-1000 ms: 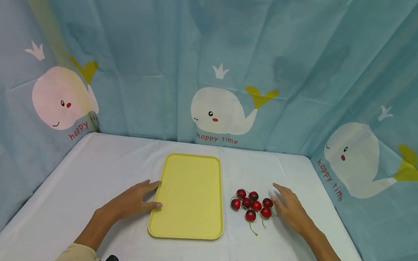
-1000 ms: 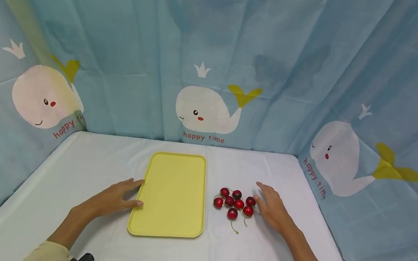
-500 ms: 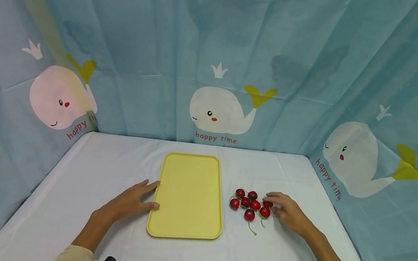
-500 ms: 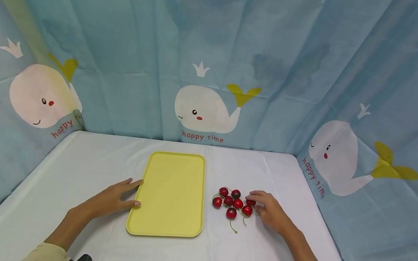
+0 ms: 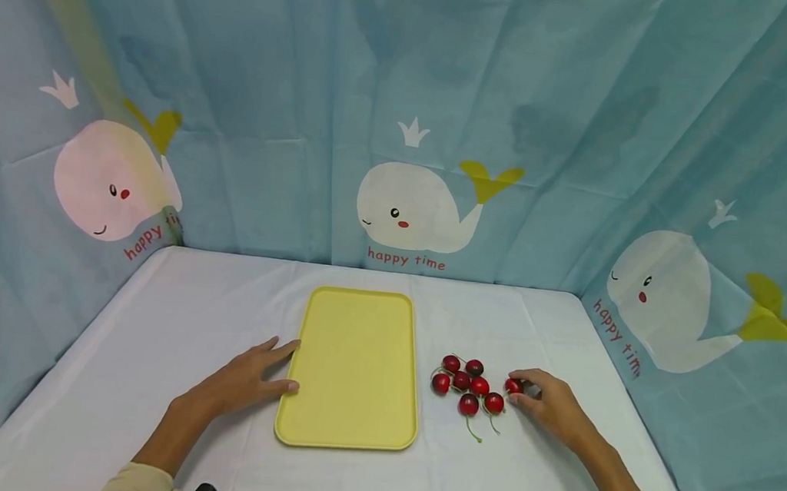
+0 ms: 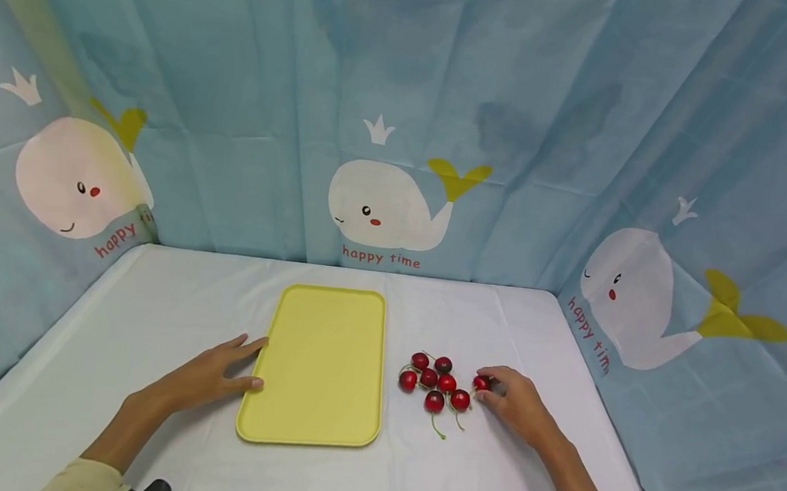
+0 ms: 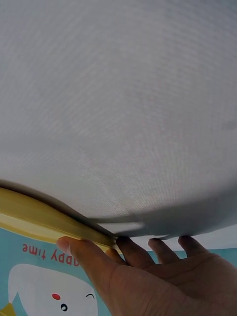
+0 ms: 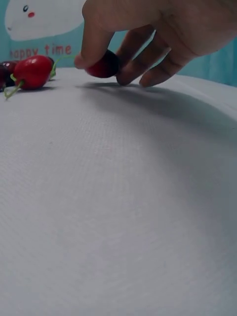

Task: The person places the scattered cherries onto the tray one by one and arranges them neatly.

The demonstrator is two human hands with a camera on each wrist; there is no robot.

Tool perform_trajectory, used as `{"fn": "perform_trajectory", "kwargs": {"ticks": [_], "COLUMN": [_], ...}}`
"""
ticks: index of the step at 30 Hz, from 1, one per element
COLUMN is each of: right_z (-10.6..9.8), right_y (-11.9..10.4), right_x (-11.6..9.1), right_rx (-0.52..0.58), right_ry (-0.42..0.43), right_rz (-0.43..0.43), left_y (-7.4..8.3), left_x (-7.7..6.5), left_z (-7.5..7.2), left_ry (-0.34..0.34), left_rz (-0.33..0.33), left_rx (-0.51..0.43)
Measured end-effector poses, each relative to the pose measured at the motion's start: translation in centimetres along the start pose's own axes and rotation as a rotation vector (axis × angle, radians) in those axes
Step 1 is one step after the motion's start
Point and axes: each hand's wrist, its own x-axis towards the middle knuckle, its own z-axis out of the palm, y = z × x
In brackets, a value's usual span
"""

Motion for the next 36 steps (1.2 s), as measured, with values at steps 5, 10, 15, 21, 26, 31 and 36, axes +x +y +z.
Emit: {"fn": "perform_trajectory", "kwargs": {"ticks": [5,10,15,21,26,31,36], "right_z": [-0.3,-0.3,-0.3,-0.3,-0.2,0.1,0.7], "right_y": [0.0,-0.2,-0.9,-2.6,-4.2,-5.5,-6.8], "right_x": [-0.4,-0.5,-0.3,-0.1,0.2,0.5,0.8], "right_rx": [0.057,0.101,0.138,0.158,0.171,0.194,0.251], "right_ry": [0.059,0.091,0.106,0.103,0.085,0.063,0.036], "right_rz": [0.037,0.001,-0.053,-0.098,-0.107,-0.090,-0.099], "left_y": [0.0,-0.2,-0.1,-0.1,0.0,0.0,-0.2], "left_x": [0.0,-0.1,-0.1,0.0,-0.1,-0.2,-0.1], "left_z": [0.0,0.0,-0.1,-0.1,-0.2,-0.1,0.0], "left_ry": [0.000,0.005,0.011,0.011,0.014,0.009,0.006], "left_rz": [-0.005,-0.006,0.004,0.008,0.013,0.003,-0.006], "left_rx": [0.001,0.004,-0.007,-0.013,-0.028,-0.033,-0.035]}}
